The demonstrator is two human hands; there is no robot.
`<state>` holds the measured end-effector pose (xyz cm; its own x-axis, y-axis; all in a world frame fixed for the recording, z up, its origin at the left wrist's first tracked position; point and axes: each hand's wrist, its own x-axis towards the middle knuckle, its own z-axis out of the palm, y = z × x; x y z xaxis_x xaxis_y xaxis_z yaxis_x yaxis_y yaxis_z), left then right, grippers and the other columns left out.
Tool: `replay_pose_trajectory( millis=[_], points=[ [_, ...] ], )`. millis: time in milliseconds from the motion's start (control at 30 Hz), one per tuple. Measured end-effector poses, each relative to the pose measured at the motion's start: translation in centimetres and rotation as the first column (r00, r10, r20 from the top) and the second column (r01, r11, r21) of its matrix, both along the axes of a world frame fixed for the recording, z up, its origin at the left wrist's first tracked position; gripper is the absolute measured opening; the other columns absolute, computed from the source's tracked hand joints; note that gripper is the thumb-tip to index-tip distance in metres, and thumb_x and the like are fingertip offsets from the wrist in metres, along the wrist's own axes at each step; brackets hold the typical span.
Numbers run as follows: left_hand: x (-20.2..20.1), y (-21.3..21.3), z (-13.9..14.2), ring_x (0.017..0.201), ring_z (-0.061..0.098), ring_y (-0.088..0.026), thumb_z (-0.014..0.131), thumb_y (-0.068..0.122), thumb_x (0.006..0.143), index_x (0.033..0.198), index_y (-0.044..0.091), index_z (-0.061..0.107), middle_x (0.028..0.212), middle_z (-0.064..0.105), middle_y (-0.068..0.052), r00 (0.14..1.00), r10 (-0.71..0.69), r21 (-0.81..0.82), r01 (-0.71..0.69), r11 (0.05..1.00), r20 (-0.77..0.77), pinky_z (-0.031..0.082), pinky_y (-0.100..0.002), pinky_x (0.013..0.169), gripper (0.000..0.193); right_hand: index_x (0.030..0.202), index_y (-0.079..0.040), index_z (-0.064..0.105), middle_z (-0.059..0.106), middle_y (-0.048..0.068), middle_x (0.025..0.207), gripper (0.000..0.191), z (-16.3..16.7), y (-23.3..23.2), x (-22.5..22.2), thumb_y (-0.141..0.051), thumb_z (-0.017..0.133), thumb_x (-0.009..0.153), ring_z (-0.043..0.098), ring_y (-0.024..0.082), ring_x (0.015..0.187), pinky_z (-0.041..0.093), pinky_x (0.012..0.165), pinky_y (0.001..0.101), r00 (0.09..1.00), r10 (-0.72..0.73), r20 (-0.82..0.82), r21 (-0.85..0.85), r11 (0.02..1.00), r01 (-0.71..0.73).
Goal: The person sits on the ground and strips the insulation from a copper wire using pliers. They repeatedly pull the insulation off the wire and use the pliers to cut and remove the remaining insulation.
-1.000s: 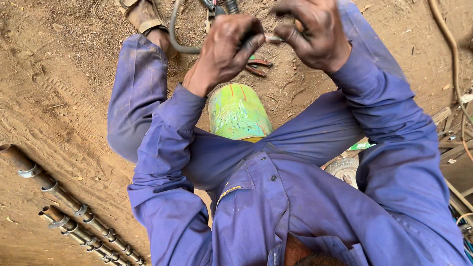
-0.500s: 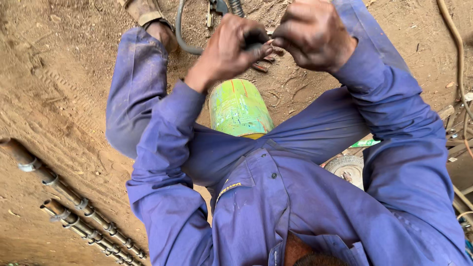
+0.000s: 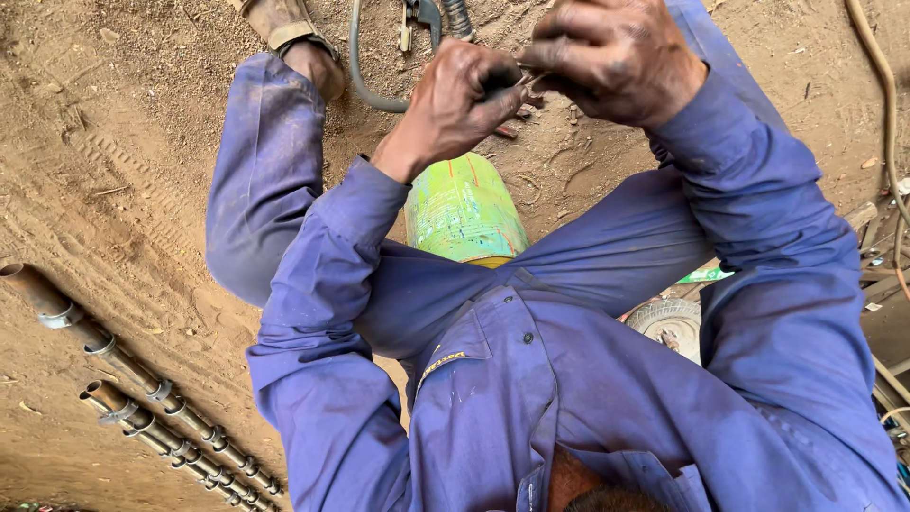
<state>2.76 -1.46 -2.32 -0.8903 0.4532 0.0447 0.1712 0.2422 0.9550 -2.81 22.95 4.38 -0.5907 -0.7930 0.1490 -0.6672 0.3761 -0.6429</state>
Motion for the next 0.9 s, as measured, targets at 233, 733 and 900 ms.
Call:
replay_pose_trajectory(
  millis=[233,733,900],
  points=[
    [-1.0,0.0,1.8,0.082,0.063,-0.034,0.076,0.021,0.098,0.098,0.004,0.069,0.089,0.068,-0.013,0.976,-0.174,-0.183,0.197,0.963,0.132,0.05,-0.046,0.074,0.018,0.092,-0.002,0.071,0.063,0.009,0.081,0.02,-2.8,0.8,1.6,-0.018,0.079,0.102,0.064,0.027,0.077,0.049,0.07,0.0388,0.936,-0.095,0.339,-0.034,0.993,0.113],
    [-1.6,-0.2,0.3,0.062,0.06,-0.014,0.069,0.017,0.106,0.091,0.0,0.066,0.07,0.061,-0.007,0.94,-0.044,0.163,-0.012,0.987,0.338,0.045,-0.032,0.057,0.023,0.109,0.003,0.074,0.068,0.015,0.096,0.041,1.2,-0.4,-0.2,-0.036,0.081,0.098,0.062,0.028,0.088,0.05,0.073,0.0402,0.982,-0.112,-0.153,-0.065,0.993,0.103],
    [-1.5,0.1,0.5,0.067,0.058,-0.014,0.069,0.017,0.108,0.095,0.0,0.065,0.075,0.061,-0.007,0.884,-0.076,0.263,-0.054,0.963,0.461,0.047,-0.031,0.06,0.022,0.097,-0.007,0.074,0.066,0.005,0.088,0.022,-0.8,-0.2,1.6,-0.027,0.084,0.1,0.064,0.022,0.088,0.05,0.073,0.0374,0.962,-0.103,-0.252,0.124,0.983,0.138]
  ],
)
